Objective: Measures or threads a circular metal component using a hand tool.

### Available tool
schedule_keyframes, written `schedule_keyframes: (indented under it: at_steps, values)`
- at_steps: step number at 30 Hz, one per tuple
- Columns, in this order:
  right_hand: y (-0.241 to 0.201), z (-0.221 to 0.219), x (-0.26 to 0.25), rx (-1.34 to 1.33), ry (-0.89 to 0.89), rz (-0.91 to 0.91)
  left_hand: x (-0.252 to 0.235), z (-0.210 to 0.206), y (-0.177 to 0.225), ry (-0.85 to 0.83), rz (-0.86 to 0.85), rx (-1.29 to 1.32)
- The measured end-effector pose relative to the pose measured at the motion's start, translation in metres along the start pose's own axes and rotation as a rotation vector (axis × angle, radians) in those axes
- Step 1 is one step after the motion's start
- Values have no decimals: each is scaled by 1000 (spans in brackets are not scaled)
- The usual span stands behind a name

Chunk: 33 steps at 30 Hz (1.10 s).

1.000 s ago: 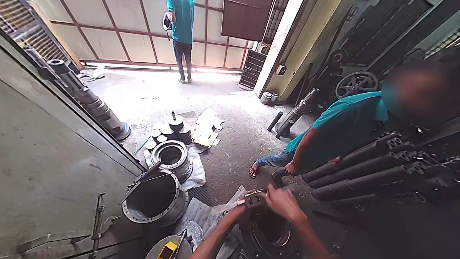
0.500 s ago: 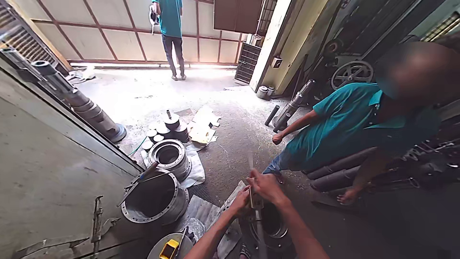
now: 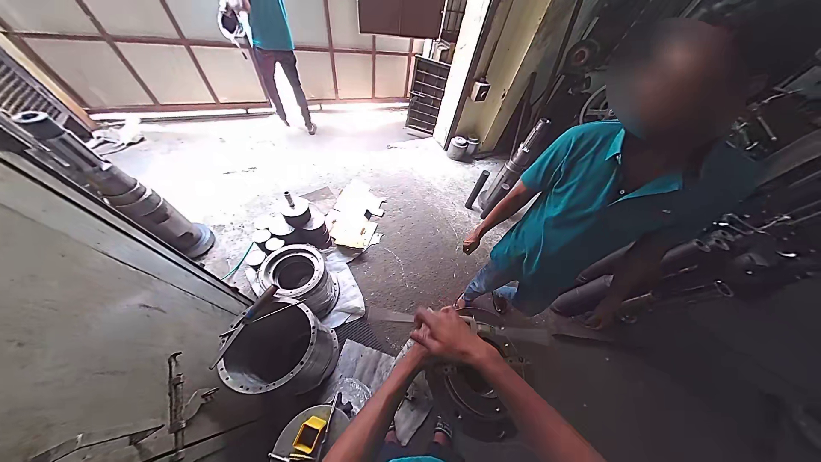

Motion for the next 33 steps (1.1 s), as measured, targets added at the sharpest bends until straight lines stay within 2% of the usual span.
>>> schedule_keyframes:
  at_steps: [1,2,4,5,6,8,9,11,13,16,19,20,21,23,24,26,28,29,30,31,32,33]
  values:
    - [-5,-1,10,9,-74,94,10,0,13,37,121,68]
    - [-7,2,21,42,-172,127,10,-1,23,54,136,126]
    - [1,16,38,109,-345,3,-18,-4,2,15,-184,136]
    - [8,23,42,158,-376,-108,-26,-5,-4,1,-265,47]
    - [13,30,42,228,-394,-239,-28,-5,-4,-5,-275,-38]
    - [21,40,33,311,-366,-478,-24,-4,1,-24,-112,-129]
    - [23,42,25,299,-309,-563,-22,-5,1,-25,-35,-93]
    - [13,38,8,222,-136,-620,-23,-6,-6,9,-59,113]
    - [-5,21,-4,154,39,-549,-18,-5,-8,31,-75,-75]
    - [-16,-10,3,82,220,-266,4,-8,25,-53,365,-263]
    - [-5,-15,28,104,170,13,6,-13,30,-44,301,-334]
    - [-2,-18,32,130,155,85,14,-18,12,151,64,-207]
    - [0,-20,33,171,150,139,19,-18,24,138,115,-137]
    - [0,-16,28,266,126,180,19,-22,62,101,317,-178]
    - [-1,-11,26,306,101,183,13,-22,57,97,302,-233]
    - [-3,-6,22,349,84,162,8,-20,41,60,119,-306]
    - [-1,-13,19,368,121,108,13,-22,24,127,-85,-181]
    - [0,-22,16,365,181,89,24,-27,43,172,43,-121]
    - [-1,-32,12,361,278,91,32,-28,87,128,407,-112]
    - [-2,-40,8,366,363,121,34,-30,110,181,605,-47]
    - [-4,-47,6,370,425,169,36,-23,109,181,601,38]
    - [-4,-52,9,388,477,215,37,-11,80,66,400,95]
Point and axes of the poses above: each hand's wrist, its own x-axis away from the middle knuckle, its own z-axis out of the back of the hand, y = z × x, the point moved 2 cm from there along -x, towards the middle knuckle, and after that the axes turned 14 degrees about x, right-handed, at the moved point
